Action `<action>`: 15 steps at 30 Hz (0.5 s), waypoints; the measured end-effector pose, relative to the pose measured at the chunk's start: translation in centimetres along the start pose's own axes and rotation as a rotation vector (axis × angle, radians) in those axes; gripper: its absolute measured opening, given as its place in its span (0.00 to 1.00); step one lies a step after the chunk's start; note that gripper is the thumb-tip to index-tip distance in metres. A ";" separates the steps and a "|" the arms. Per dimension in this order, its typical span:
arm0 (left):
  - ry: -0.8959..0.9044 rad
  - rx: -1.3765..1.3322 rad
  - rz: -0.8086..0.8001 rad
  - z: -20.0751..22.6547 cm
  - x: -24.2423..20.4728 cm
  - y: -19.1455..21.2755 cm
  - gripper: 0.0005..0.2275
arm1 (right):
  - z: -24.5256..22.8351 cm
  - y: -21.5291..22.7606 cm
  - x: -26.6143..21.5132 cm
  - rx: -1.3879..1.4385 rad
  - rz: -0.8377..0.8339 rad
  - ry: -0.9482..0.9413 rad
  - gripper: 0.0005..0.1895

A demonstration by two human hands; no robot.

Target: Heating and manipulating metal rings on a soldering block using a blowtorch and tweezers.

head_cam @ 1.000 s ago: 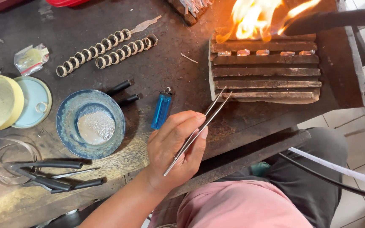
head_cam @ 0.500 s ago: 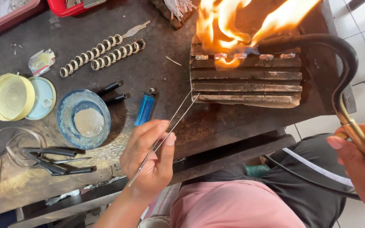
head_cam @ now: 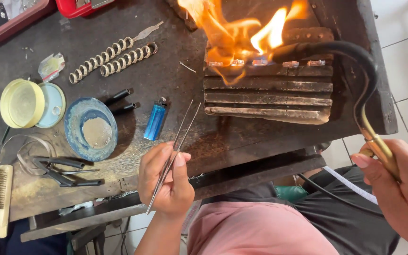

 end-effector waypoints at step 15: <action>-0.012 0.057 0.042 0.1 0.0 0.0 0.05 | -0.6 0.1 0.3 -0.136 0.000 0.006 0.09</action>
Point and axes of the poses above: each hand's wrist, its own x-axis towards the middle knuckle, its own y-axis out of the back of the hand, z = x × y, the point moved 4 cm from there along x, towards the middle knuckle, and after that the axes turned 2 degrees about -x, right-handed, at the moved point
